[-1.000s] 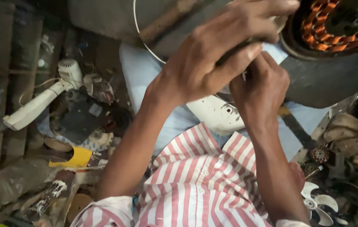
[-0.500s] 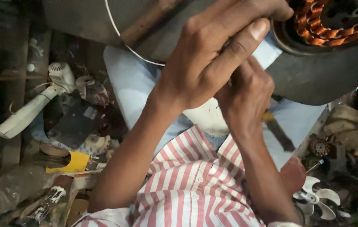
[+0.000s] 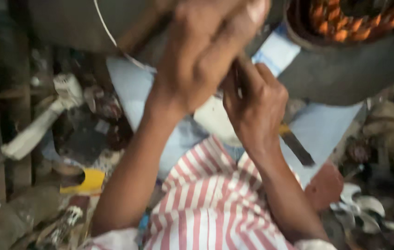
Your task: The person sits on the floor and uses a sanding block to smooth the edges of a small metal piece. They repeatedly rub the block against the metal while holding it in their left hand. A motor stator with copper windings is visible on the table nearby.
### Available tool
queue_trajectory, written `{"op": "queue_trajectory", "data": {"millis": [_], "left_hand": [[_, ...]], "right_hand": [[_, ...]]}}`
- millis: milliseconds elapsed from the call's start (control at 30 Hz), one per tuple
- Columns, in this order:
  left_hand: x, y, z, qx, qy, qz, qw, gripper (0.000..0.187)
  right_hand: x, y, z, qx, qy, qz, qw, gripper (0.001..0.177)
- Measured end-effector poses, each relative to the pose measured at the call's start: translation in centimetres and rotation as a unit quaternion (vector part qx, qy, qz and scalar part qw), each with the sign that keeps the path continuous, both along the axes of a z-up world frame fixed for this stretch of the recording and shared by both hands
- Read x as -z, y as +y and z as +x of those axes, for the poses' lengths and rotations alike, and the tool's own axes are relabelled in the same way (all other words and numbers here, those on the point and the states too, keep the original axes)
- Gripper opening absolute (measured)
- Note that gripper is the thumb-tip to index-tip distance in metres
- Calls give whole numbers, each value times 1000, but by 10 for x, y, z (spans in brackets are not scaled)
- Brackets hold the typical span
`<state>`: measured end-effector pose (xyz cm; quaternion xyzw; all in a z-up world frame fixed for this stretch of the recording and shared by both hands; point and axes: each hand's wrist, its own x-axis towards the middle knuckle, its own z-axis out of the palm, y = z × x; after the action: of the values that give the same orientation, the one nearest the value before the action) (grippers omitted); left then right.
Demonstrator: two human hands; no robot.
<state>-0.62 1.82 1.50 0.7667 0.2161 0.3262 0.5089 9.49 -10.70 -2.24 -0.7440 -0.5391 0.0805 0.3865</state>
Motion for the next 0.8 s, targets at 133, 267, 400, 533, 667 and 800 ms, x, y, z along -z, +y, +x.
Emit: {"op": "queue_trajectory", "data": {"millis": [133, 267, 400, 533, 667, 800], "left_hand": [[5, -6, 0, 39, -3, 23, 999, 26], [-8, -5, -1, 44, -67, 53, 995, 25], [-10, -1, -2, 32, 2, -16, 999, 26], [-7, -2, -6, 51, 8, -108, 993, 30], [-9, 16, 3, 59, -1, -75, 995, 30], [-4, 2, -2, 43, 43, -93, 994, 30]], "right_hand": [[6, -8, -1, -14, 21, -11, 1000, 15], [11, -5, 1, 16, -4, -51, 999, 13], [9, -4, -1, 5, 0, -5, 1000, 18], [-3, -6, -6, 16, 4, -34, 999, 28], [-1, 7, 3, 16, -34, -16, 999, 21], [8, -10, -4, 6, -18, -6, 1000, 23]]}}
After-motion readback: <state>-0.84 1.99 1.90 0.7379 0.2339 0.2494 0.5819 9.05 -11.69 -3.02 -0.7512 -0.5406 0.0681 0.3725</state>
